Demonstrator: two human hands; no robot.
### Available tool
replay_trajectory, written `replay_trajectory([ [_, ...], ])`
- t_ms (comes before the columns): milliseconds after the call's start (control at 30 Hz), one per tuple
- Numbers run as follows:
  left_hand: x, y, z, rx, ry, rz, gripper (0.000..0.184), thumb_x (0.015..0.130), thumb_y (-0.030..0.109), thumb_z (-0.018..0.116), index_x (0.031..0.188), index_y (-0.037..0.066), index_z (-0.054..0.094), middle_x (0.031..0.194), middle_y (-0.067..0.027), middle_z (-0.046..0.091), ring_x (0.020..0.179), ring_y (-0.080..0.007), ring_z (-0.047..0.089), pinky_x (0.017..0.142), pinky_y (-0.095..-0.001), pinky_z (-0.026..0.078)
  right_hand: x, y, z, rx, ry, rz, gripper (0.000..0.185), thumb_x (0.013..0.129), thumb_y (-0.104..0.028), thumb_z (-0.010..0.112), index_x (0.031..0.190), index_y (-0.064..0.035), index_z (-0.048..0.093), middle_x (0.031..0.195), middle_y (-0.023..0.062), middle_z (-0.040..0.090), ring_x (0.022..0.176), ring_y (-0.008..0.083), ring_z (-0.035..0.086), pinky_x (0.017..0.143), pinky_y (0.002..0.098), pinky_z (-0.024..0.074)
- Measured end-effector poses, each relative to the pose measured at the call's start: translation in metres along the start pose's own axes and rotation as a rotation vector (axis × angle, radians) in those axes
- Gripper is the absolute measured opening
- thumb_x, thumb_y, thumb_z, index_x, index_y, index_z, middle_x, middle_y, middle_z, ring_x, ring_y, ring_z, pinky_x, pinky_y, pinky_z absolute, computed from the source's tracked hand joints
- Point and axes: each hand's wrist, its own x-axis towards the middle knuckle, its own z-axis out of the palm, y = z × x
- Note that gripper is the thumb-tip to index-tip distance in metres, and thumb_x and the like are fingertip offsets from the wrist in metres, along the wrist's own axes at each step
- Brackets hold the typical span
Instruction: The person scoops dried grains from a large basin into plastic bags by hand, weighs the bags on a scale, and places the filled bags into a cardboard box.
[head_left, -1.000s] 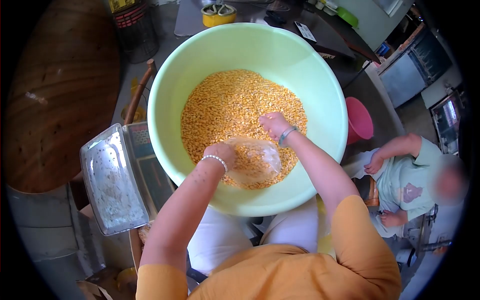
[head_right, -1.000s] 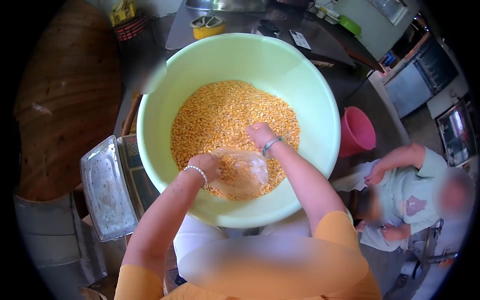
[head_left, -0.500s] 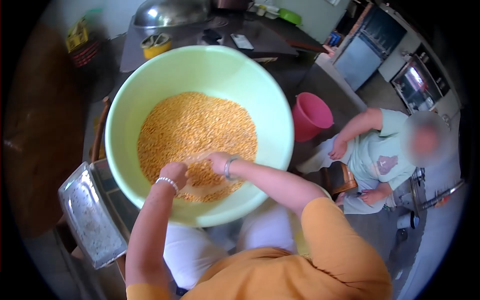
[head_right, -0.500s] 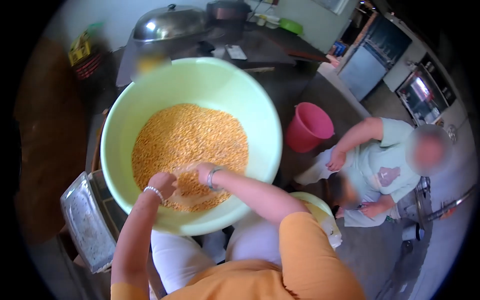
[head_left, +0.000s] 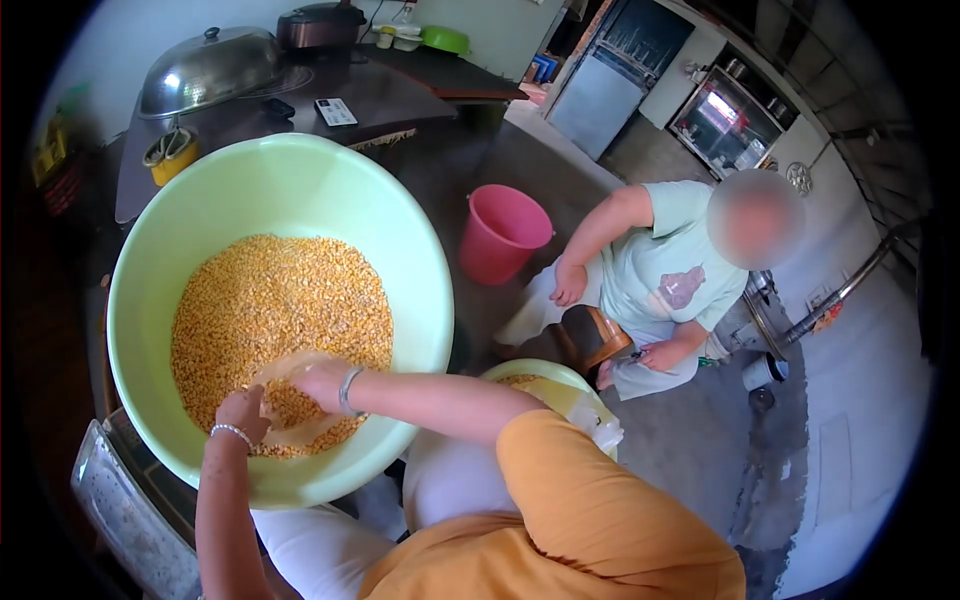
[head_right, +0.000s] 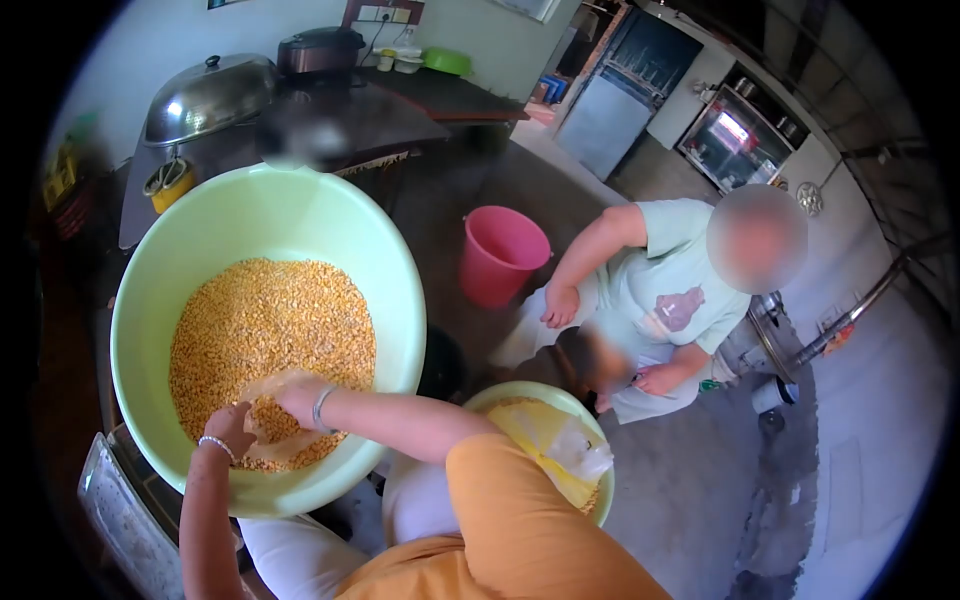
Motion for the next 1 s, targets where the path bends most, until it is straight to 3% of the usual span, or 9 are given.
replay_trajectory([
  [100, 0.006, -0.011, 0.010, 0.052, 0.044, 0.103, 0.038, 0.068, 0.027, 0.067, 0.098, 0.006, 0.062, 0.092, -0.0179, 0.062, 0.088, -0.0330, 0.059, 0.079, -0.0393, 0.047, -0.008, -0.020, -0.010, -0.104, -0.090, -0.135, 0.022, 0.072, -0.013, 0.056, 0.092, -0.0051, 0.059, 0.087, 0.0144, 0.063, 0.085, 0.0322, 0.059, 0.073, 0.0403, 0.0471],
  [200, 0.009, -0.003, 0.007, 0.027, -0.020, -0.024, 0.026, 0.071, 0.031, 0.064, 0.078, 0.005, 0.067, 0.084, -0.0193, 0.062, 0.083, -0.0339, 0.059, 0.076, -0.0405, 0.047, -0.001, -0.018, 0.003, -0.097, -0.196, -0.136, 0.018, 0.072, -0.014, 0.056, 0.087, -0.0042, 0.061, 0.085, 0.0151, 0.063, 0.083, 0.0320, 0.059, 0.073, 0.0402, 0.0466],
  [300, 0.013, -0.009, 0.014, 0.085, -0.004, 0.011, 0.027, 0.071, 0.032, 0.064, 0.074, 0.006, 0.068, 0.080, -0.0199, 0.062, 0.080, -0.0349, 0.059, 0.076, -0.0405, 0.047, -0.001, -0.016, 0.000, 0.039, -0.199, -0.095, 0.017, 0.073, -0.015, 0.055, 0.084, -0.0043, 0.063, 0.086, 0.0153, 0.063, 0.081, 0.0321, 0.059, 0.073, 0.0407, 0.0459],
  [467, 0.012, -0.013, 0.014, 0.008, -0.036, 0.040, 0.022, 0.068, 0.027, 0.064, 0.077, 0.007, 0.067, 0.081, -0.0177, 0.063, 0.079, -0.0321, 0.060, 0.076, -0.0388, 0.048, 0.003, -0.020, -0.007, 0.151, -0.147, -0.088, 0.018, 0.077, -0.019, 0.051, 0.083, -0.0061, 0.063, 0.082, 0.0153, 0.062, 0.078, 0.0316, 0.059, 0.071, 0.0414, 0.0451],
  [633, 0.009, -0.016, 0.015, -0.026, -0.027, 0.088, 0.028, 0.065, 0.018, 0.065, 0.091, 0.009, 0.062, 0.086, -0.0156, 0.062, 0.087, -0.0313, 0.058, 0.079, -0.0379, 0.046, 0.028, -0.003, -0.005, 0.308, 0.350, -0.081, 0.020, 0.079, -0.017, 0.047, 0.073, -0.0069, 0.064, 0.077, 0.0137, 0.062, 0.070, 0.0306, 0.059, 0.070, 0.0404, 0.0469],
  [700, 0.009, -0.014, 0.013, -0.021, -0.049, 0.059, 0.030, 0.068, 0.020, 0.064, 0.095, 0.008, 0.060, 0.087, -0.0161, 0.062, 0.088, -0.0318, 0.058, 0.079, -0.0385, 0.046, 0.033, 0.012, -0.020, 0.168, 0.305, 0.132, 0.018, 0.078, -0.014, 0.048, 0.075, -0.0053, 0.063, 0.078, 0.0161, 0.062, 0.068, 0.0306, 0.059, 0.066, 0.0390, 0.0477],
  [767, 0.008, -0.011, 0.010, -0.044, -0.050, 0.022, 0.029, 0.070, 0.020, 0.063, 0.096, 0.008, 0.060, 0.087, -0.0163, 0.062, 0.087, -0.0320, 0.058, 0.078, -0.0387, 0.046, 0.037, 0.038, -0.027, 0.315, 0.226, 0.392, 0.017, 0.078, -0.012, 0.050, 0.079, -0.0036, 0.065, 0.083, 0.0189, 0.063, 0.076, 0.0301, 0.061, 0.068, 0.0371, 0.0494],
  [833, 0.009, -0.008, 0.009, -0.023, -0.048, 0.009, 0.029, 0.074, 0.025, 0.060, 0.096, 0.007, 0.060, 0.086, -0.0168, 0.062, 0.086, -0.0324, 0.058, 0.078, -0.0393, 0.046, 0.038, 0.056, -0.043, 0.125, 0.075, 0.517, 0.017, 0.078, -0.010, 0.051, 0.085, -0.0035, 0.066, 0.091, 0.0201, 0.063, 0.086, 0.0290, 0.062, 0.074, 0.0360, 0.0501],
  [1000, 0.008, -0.007, 0.008, -0.011, -0.080, 0.015, 0.032, 0.075, 0.031, 0.059, 0.094, 0.005, 0.060, 0.085, -0.0175, 0.062, 0.084, -0.0332, 0.059, 0.076, -0.0405, 0.046, 0.018, 0.071, -0.044, -0.193, -0.058, 0.570, 0.022, 0.079, -0.014, 0.053, 0.095, -0.0030, 0.064, 0.100, 0.0166, 0.062, 0.092, 0.0281, 0.061, 0.078, 0.0352, 0.0493],
])
